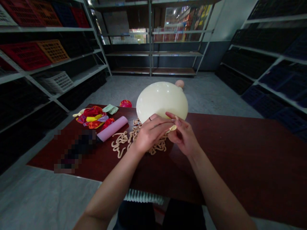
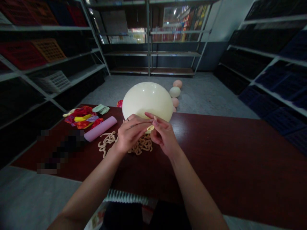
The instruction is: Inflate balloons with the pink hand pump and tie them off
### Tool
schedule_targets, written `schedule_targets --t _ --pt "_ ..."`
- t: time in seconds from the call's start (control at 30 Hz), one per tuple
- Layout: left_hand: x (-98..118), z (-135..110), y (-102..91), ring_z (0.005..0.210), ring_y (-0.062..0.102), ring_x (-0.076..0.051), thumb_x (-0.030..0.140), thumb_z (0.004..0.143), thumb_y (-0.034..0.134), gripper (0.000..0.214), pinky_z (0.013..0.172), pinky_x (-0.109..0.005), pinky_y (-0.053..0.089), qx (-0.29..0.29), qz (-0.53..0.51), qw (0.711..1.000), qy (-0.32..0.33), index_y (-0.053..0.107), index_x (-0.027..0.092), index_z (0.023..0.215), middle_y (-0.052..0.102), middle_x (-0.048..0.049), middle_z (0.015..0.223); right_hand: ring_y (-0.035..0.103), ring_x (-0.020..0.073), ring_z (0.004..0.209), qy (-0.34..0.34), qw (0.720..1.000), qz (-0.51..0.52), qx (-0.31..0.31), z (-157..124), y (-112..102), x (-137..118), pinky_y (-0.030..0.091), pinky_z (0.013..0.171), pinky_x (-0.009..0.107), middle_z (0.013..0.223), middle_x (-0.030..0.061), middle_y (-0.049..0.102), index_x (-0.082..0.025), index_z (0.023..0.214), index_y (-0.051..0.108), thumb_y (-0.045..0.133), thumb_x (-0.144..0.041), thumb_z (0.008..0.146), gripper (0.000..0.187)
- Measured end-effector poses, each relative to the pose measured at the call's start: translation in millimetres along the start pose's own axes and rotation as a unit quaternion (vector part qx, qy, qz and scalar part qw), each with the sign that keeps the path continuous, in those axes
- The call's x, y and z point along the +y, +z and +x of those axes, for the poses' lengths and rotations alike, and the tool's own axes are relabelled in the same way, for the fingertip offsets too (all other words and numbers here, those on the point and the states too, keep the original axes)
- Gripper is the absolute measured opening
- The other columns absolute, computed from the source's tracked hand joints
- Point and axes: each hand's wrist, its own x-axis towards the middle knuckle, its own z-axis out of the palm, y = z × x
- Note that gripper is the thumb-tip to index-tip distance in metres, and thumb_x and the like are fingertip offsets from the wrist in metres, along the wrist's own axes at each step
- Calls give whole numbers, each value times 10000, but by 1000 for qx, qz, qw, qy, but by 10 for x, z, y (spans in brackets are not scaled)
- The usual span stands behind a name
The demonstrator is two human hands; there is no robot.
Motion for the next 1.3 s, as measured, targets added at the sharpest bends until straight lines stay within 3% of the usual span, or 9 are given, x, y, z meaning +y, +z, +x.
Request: schedule_targets --t 0.23,0.43,0.57,0.67,0.8,0.97,1.03,1.17,1.3 --pt "-17 8 24 1025 632 -191 114 912 610 248 862 -345 529 -2 -19 1000 -2 690 187 1135 689 -101 1138 209 60 349 -8 996 15 86 22 48 11 174 382 233 418 -129 317 -254 1197 648 538 -589 888 469" --pt "-25 52 65 926 637 -164 178 889 664 113 812 -318 521 83 -74 987 -118 756 208 948 683 -59 969 194 87 373 -84 992 32 84 14 50 -77 249 433 241 427 -123 292 -307 950 595 522 -587 892 295" --pt "-80 72 129 869 639 -160 261 839 734 60 814 -323 513 124 -157 951 -235 773 215 837 697 -41 901 276 92 413 -98 993 22 66 12 41 -123 324 470 258 519 -90 367 -272 729 438 544 -608 867 378" --pt "-126 59 185 880 635 -154 310 802 770 96 834 -313 502 169 -265 887 -337 781 215 820 707 -34 915 342 101 443 -101 994 19 29 13 8 -136 344 478 261 548 -71 403 -258 678 398 545 -594 872 416" --pt "-163 44 221 800 623 -117 273 767 795 114 741 -237 480 220 -440 730 -475 789 171 820 725 -40 894 521 138 571 -112 977 -179 -39 25 -41 -102 448 575 292 621 -14 551 -242 665 463 466 -536 935 400" --pt "-189 43 249 588 521 -48 149 754 780 61 540 -179 380 271 -535 593 -537 770 106 796 694 -29 756 641 230 962 -185 785 -591 20 81 -17 70 490 865 372 983 114 715 -193 894 647 421 -307 977 267" --pt "-171 47 270 551 498 -41 145 759 775 69 536 -179 383 282 -551 564 -546 763 101 810 679 -17 721 641 253 1023 -196 752 -628 22 109 -2 162 495 893 390 1053 132 715 -181 996 661 431 -311 980 264" --pt "-111 49 313 593 555 -61 157 733 796 102 605 -185 430 287 -547 562 -550 751 98 803 679 -20 708 663 260 954 -181 771 -610 38 130 14 298 506 851 390 995 130 724 -181 1002 675 504 -350 955 245" --pt "-128 13 343 666 591 -93 249 746 795 163 677 -211 452 260 -514 623 -529 732 112 808 679 -24 742 625 181 741 -140 861 -486 44 92 60 259 481 730 321 791 53 693 -211 808 658 543 -340 919 205"
